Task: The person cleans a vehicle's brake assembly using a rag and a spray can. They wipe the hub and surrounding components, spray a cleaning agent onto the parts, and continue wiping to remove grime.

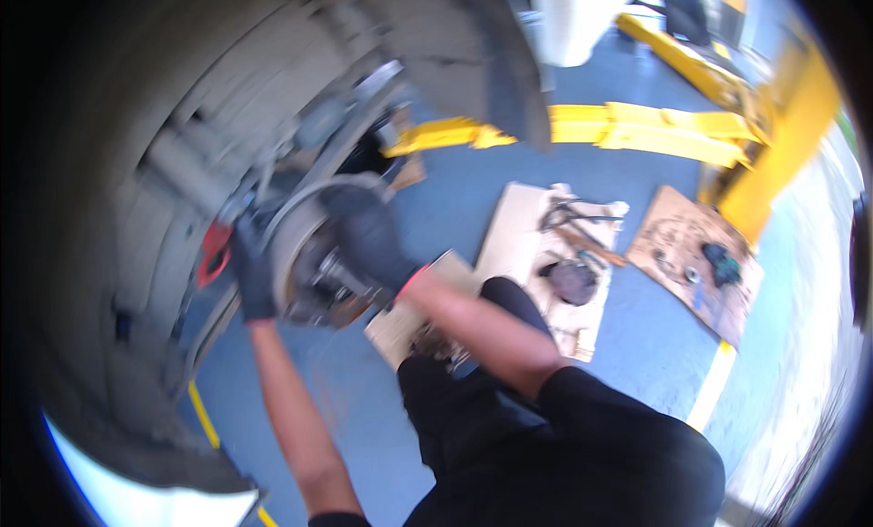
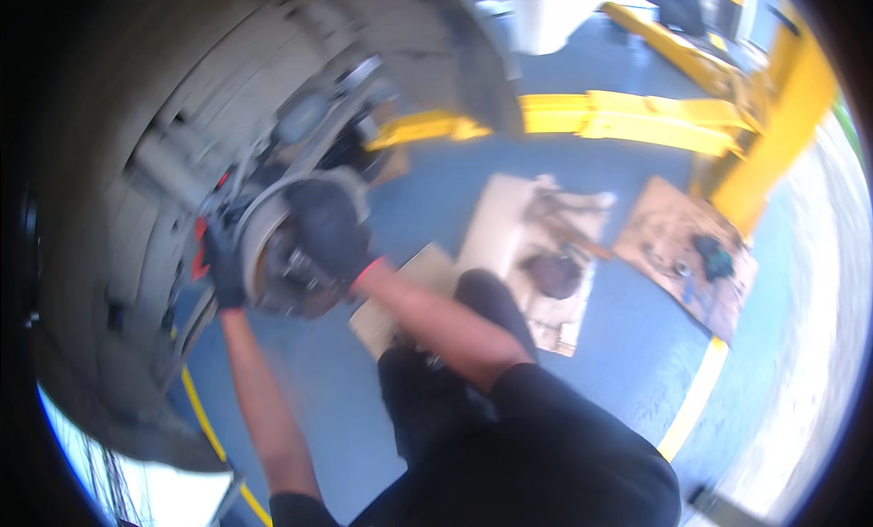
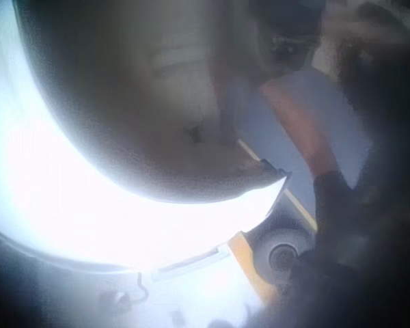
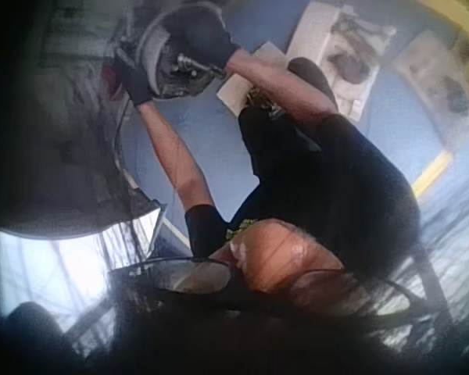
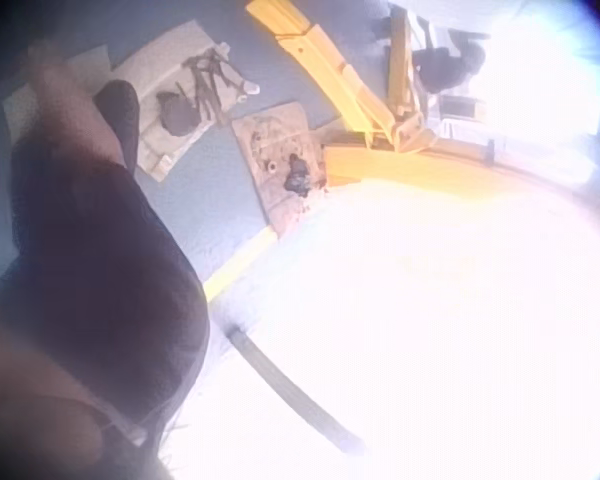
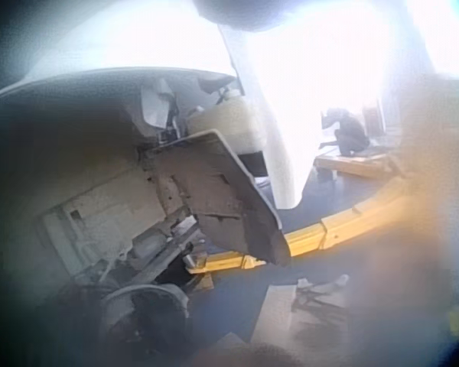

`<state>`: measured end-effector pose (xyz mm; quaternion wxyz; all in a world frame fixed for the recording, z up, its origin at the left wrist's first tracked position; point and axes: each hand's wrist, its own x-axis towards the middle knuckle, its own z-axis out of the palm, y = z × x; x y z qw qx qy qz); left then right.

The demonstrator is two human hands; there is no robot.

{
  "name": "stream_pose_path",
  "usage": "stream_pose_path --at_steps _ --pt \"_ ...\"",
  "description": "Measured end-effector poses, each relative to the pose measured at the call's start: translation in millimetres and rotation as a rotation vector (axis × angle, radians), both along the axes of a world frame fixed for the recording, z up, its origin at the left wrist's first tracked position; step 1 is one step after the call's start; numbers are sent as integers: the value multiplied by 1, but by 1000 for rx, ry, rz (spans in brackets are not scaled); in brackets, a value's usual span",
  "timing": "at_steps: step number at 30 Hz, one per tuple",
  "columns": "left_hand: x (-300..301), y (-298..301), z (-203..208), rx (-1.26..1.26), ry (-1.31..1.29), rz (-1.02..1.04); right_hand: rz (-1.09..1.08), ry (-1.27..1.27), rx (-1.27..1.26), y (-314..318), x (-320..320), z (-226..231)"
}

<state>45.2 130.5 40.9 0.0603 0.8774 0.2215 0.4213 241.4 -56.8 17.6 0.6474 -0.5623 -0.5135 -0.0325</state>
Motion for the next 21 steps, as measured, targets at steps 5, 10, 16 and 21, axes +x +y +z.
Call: stream_pose_path --at_steps 5,10,16,21 --pt "-1 -1 16 -565 -148 -353 71 -583 255 -8 -41 6" --pt "4 19 -17 -58 -157 -76 -100 -180 207 13 -27 -17" --pt "7 -21 13 -360 -206 -211 171 -922 303 9 -60 8" --pt "15 -55 52 -696 -285 -361 -113 -218 149 17 -52 17"
